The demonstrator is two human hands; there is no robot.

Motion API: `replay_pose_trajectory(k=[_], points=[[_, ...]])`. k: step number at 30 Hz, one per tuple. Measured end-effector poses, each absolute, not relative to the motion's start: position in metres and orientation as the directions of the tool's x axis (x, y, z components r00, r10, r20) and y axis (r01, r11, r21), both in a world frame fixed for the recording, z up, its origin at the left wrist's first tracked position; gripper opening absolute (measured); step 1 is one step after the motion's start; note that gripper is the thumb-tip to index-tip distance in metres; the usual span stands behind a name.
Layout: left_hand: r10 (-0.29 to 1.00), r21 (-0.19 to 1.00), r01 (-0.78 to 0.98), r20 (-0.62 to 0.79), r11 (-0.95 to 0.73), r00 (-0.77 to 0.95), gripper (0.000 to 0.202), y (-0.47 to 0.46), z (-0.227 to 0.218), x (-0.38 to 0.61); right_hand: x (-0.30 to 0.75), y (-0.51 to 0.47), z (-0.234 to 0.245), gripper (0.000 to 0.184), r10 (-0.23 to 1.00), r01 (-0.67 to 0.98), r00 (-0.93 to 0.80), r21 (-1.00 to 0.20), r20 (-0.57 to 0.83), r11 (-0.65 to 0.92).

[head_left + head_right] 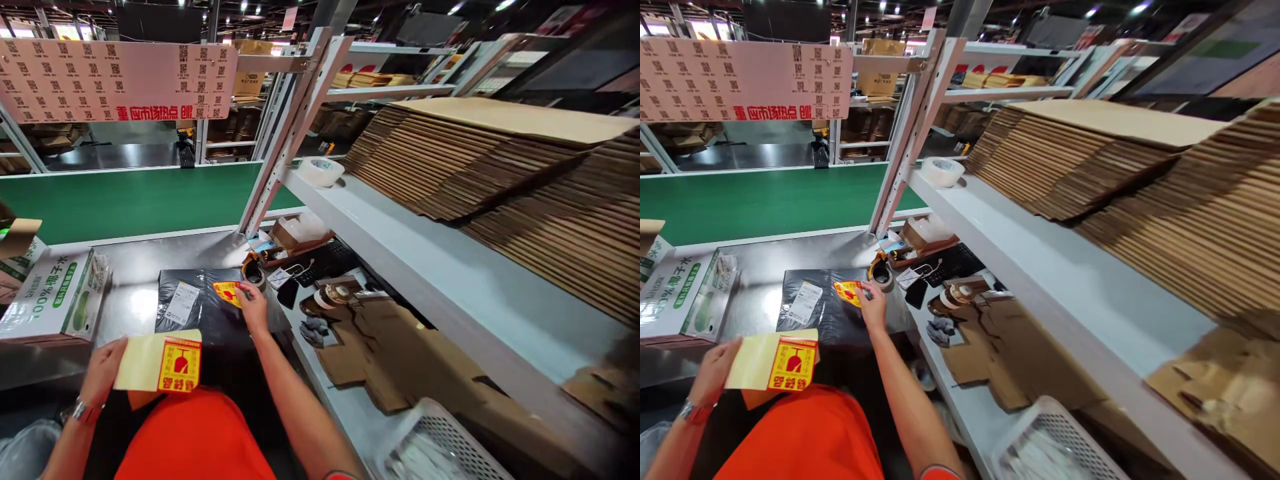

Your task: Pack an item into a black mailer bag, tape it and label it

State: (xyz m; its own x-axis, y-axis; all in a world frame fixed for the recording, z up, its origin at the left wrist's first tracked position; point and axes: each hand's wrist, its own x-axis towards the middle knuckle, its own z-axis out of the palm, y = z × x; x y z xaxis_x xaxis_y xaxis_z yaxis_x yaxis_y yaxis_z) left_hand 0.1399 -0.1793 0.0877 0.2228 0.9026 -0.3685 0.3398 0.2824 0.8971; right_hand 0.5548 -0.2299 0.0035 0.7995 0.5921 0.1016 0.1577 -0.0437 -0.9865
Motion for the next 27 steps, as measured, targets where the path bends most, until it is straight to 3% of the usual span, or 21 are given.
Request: replay_pose_trajectory(k=[2,5,9,12,15,19,21,23,25,27], points=[[0.915,0.889,0.326,-0.381,0.322,0.134,0.076,-0.18,0.088,0.116,0.553,-0.223,-0.016,0.055,0.64,0.312,0.757,-0.934,0.134,-0.174],[0.914,0.872,0.304,-0.405,0.384,0.009,0.073,-0.188,0.089,0.088,0.558,-0.23,-0.037,0.061,0.721,0.543,0.677,-0.761,0.146,-0.355],[0.921,0.85,0.354,-0.354,0.389,-0.162,0.066,-0.2,0.086,0.061,0.58,-0.238,-0.047,0.092,0.696,0.609,0.704,-0.628,0.145,-0.485],[0.929,0.861,0.359,-0.296,0.36,-0.222,0.061,-0.204,0.08,0.049,0.584,-0.228,-0.044,0.091,0.683,0.687,0.677,-0.57,0.276,-0.451],[0.948,0.868,0.393,-0.234,0.304,-0.217,0.065,-0.205,0.078,0.045,0.565,-0.207,-0.042,0.079,0.797,0.823,0.499,-0.474,0.34,-0.313],[0.969,0.895,0.385,-0.164,0.225,-0.185,0.073,-0.205,0.079,0.041,0.535,-0.188,-0.051,0.083,0.932,0.896,0.354,-0.313,0.078,-0.314],[0.971,0.912,0.354,-0.146,0.206,-0.189,0.073,-0.206,0.077,0.033,0.533,-0.183,-0.056,0.084,0.94,0.911,0.339,-0.233,-0.044,-0.34],[0.972,0.923,0.333,-0.134,0.193,-0.192,0.072,-0.21,0.075,0.022,0.533,-0.18,-0.054,0.084,0.935,0.916,0.344,-0.192,-0.082,-0.353],[0.973,0.928,0.321,-0.134,0.19,-0.189,0.07,-0.216,0.077,0.012,0.524,-0.183,-0.044,0.085,0.923,0.898,0.378,-0.213,-0.078,-0.386],[0.973,0.93,0.305,-0.16,0.205,-0.167,0.069,-0.223,0.082,0.007,0.5,-0.195,-0.025,0.085,0.9,0.847,0.435,-0.327,-0.024,-0.418]])
